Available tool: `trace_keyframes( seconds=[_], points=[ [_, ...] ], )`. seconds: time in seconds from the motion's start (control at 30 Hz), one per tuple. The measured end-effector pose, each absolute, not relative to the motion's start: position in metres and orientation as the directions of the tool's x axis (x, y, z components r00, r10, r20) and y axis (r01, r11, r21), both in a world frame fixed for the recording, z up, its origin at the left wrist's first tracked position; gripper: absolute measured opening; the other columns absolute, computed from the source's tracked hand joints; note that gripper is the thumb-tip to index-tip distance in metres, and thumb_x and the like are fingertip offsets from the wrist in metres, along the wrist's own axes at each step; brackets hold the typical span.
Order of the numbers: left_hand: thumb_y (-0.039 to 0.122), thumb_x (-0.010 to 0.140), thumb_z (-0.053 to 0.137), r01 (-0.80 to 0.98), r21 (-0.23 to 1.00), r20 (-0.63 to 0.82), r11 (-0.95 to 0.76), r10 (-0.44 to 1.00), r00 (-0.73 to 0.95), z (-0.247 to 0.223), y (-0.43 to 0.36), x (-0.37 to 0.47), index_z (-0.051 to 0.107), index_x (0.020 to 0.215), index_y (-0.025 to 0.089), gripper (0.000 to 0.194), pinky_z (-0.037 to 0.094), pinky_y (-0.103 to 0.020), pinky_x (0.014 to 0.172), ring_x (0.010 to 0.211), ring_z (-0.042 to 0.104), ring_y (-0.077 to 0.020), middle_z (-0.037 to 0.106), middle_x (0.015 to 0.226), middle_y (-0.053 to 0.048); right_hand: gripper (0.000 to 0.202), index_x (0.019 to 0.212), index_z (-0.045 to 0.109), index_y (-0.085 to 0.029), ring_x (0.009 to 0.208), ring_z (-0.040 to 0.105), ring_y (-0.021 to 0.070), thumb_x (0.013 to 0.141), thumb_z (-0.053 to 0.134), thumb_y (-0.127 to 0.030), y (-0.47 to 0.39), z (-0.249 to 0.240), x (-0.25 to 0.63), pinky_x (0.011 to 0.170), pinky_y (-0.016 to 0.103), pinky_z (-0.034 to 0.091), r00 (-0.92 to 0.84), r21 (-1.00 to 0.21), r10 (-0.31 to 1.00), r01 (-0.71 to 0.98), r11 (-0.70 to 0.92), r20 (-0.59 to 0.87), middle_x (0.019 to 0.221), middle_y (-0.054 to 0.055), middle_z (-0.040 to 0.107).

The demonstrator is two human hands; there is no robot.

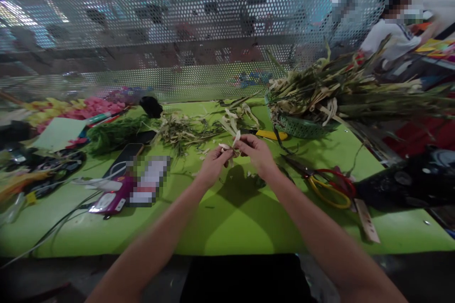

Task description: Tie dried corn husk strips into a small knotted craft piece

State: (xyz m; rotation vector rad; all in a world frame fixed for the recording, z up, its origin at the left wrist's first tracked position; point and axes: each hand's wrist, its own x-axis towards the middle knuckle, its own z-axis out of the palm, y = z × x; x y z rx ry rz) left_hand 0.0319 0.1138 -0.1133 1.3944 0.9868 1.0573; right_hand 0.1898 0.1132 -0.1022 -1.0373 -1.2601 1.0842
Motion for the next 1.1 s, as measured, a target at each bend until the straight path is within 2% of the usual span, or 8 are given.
trace_keyframes(
  seconds=[0.13, 0.3, 0.37, 0.43, 0.53, 0.63, 0.83, 1.1],
  points=[
    [0.037, 0.082, 0.059, -0.013, 0.999, 0.041, -0.039, 0.960, 0.275, -0.119, 0.116, 0.032, 0.059, 0.075, 0.017, 0.021, 0.035, -0.022, 0.055, 0.056, 0.044, -0.0084, 0.055, 0.064, 0.002, 0.025, 0.088, 0.073, -0.021, 0.060, 0.052, 0.0099, 0.073, 0.075, -0.042, 0.110, -0.097, 0.192, 0.053, 0.023, 0.042, 0.067, -0.979, 0.980, -0.067, 0.192, 0.187, 0.086, 0.003, 0.072],
    [0.034, 0.078, 0.061, -0.030, 0.999, -0.005, 0.015, 0.955, 0.295, -0.120, 0.117, 0.032, 0.062, 0.080, 0.016, 0.018, 0.035, -0.023, 0.054, 0.054, 0.044, -0.0082, 0.057, 0.066, 0.001, 0.026, 0.080, 0.072, -0.021, 0.063, 0.056, 0.0120, 0.066, 0.081, -0.042, 0.109, -0.092, 0.194, 0.058, 0.025, 0.046, -0.017, -0.966, 0.969, -0.088, 0.242, 0.245, 0.076, 0.001, 0.070],
    [0.034, 0.079, 0.060, 0.028, 1.000, -0.005, -0.004, 0.948, 0.319, -0.118, 0.117, 0.032, 0.062, 0.079, 0.016, 0.019, 0.036, -0.023, 0.055, 0.055, 0.046, -0.0092, 0.058, 0.065, 0.001, 0.025, 0.079, 0.073, -0.021, 0.067, 0.060, 0.0144, 0.068, 0.081, -0.042, 0.108, -0.089, 0.195, 0.063, 0.028, 0.049, -0.092, -0.960, 0.956, -0.027, 0.278, 0.279, 0.075, 0.001, 0.070],
    [0.033, 0.079, 0.058, 0.150, 0.986, 0.016, -0.070, 0.943, 0.332, -0.115, 0.117, 0.031, 0.061, 0.074, 0.015, 0.018, 0.036, -0.024, 0.056, 0.056, 0.047, -0.0107, 0.057, 0.063, 0.000, 0.019, 0.080, 0.074, -0.020, 0.071, 0.062, 0.0161, 0.075, 0.077, -0.039, 0.107, -0.087, 0.196, 0.066, 0.030, 0.050, -0.177, -0.930, 0.927, 0.106, 0.352, 0.331, 0.076, 0.003, 0.070],
    [0.028, 0.079, 0.054, 0.356, 0.915, 0.064, -0.189, 0.941, 0.333, -0.110, 0.117, 0.029, 0.059, 0.069, 0.015, 0.017, 0.035, -0.025, 0.056, 0.058, 0.048, -0.0120, 0.056, 0.061, 0.000, 0.010, 0.082, 0.075, -0.020, 0.075, 0.061, 0.0162, 0.081, 0.071, -0.029, 0.105, -0.085, 0.197, 0.067, 0.029, 0.048, -0.241, -0.804, 0.866, 0.326, 0.498, 0.439, 0.078, 0.003, 0.069],
    [0.028, 0.080, 0.051, 0.478, 0.834, 0.113, -0.276, 0.933, 0.340, -0.108, 0.116, 0.028, 0.058, 0.069, 0.015, 0.018, 0.032, -0.025, 0.058, 0.060, 0.048, -0.0124, 0.056, 0.063, 0.000, 0.005, 0.083, 0.073, -0.021, 0.073, 0.060, 0.0148, 0.082, 0.069, -0.023, 0.106, -0.088, 0.198, 0.065, 0.026, 0.046, -0.240, -0.729, 0.841, 0.421, 0.540, 0.485, 0.079, 0.002, 0.069],
    [0.029, 0.082, 0.050, 0.539, 0.775, 0.140, -0.329, 0.922, 0.361, -0.108, 0.114, 0.028, 0.059, 0.071, 0.016, 0.019, 0.031, -0.025, 0.059, 0.063, 0.048, -0.0128, 0.056, 0.065, 0.000, 0.003, 0.082, 0.071, -0.019, 0.070, 0.060, 0.0147, 0.081, 0.070, -0.021, 0.108, -0.095, 0.199, 0.064, 0.026, 0.044, -0.209, -0.719, 0.866, 0.489, 0.495, 0.454, 0.076, 0.001, 0.068],
    [0.034, 0.083, 0.053, 0.607, 0.718, 0.158, -0.340, 0.929, 0.334, -0.106, 0.110, 0.027, 0.058, 0.072, 0.016, 0.022, 0.024, -0.025, 0.057, 0.059, 0.037, -0.0102, 0.049, 0.062, 0.002, 0.007, 0.086, 0.068, -0.020, 0.079, 0.061, 0.0169, 0.086, 0.063, -0.015, 0.099, -0.089, 0.194, 0.069, 0.027, 0.044, -0.285, -0.519, 0.793, 0.629, 0.579, 0.539, 0.086, 0.004, 0.068]
  ],
)
